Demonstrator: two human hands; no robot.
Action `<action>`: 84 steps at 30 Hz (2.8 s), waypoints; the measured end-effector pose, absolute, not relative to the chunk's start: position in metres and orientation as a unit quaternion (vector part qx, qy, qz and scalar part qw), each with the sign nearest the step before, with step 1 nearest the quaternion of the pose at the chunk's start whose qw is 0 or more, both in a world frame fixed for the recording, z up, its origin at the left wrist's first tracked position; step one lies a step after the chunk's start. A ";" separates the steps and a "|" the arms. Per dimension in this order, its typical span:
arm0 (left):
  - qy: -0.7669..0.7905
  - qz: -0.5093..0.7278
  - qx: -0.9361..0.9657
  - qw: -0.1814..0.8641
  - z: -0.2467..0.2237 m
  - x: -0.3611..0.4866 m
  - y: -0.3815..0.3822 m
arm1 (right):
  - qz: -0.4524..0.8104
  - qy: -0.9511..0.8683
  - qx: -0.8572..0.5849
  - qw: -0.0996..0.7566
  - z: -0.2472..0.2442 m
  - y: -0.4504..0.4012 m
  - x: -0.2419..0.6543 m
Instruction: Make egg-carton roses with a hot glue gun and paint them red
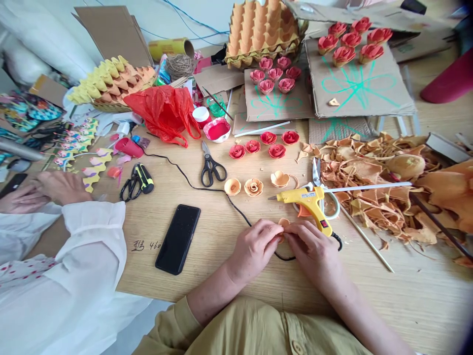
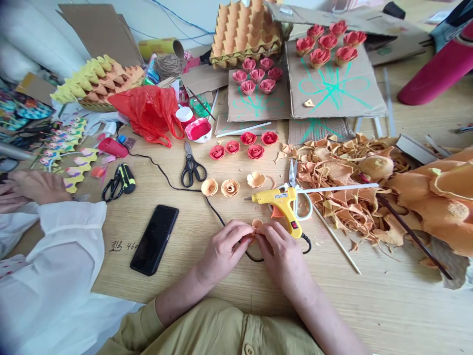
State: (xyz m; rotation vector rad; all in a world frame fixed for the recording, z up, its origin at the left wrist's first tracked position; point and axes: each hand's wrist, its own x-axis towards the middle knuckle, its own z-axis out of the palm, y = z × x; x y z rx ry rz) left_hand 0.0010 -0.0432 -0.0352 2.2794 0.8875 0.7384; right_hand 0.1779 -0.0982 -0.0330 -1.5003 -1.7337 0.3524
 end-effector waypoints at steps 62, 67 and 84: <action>0.394 0.410 0.782 0.257 -0.024 -0.014 -0.029 | 0.517 -0.507 -0.562 0.399 -0.003 -0.112 0.228; 0.382 0.415 0.785 0.257 -0.021 -0.013 -0.030 | 0.520 -0.513 -0.557 0.394 -0.006 -0.112 0.228; 0.418 0.418 0.746 0.308 -0.023 -0.010 -0.032 | 0.456 -0.546 -0.574 0.405 -0.013 -0.117 0.229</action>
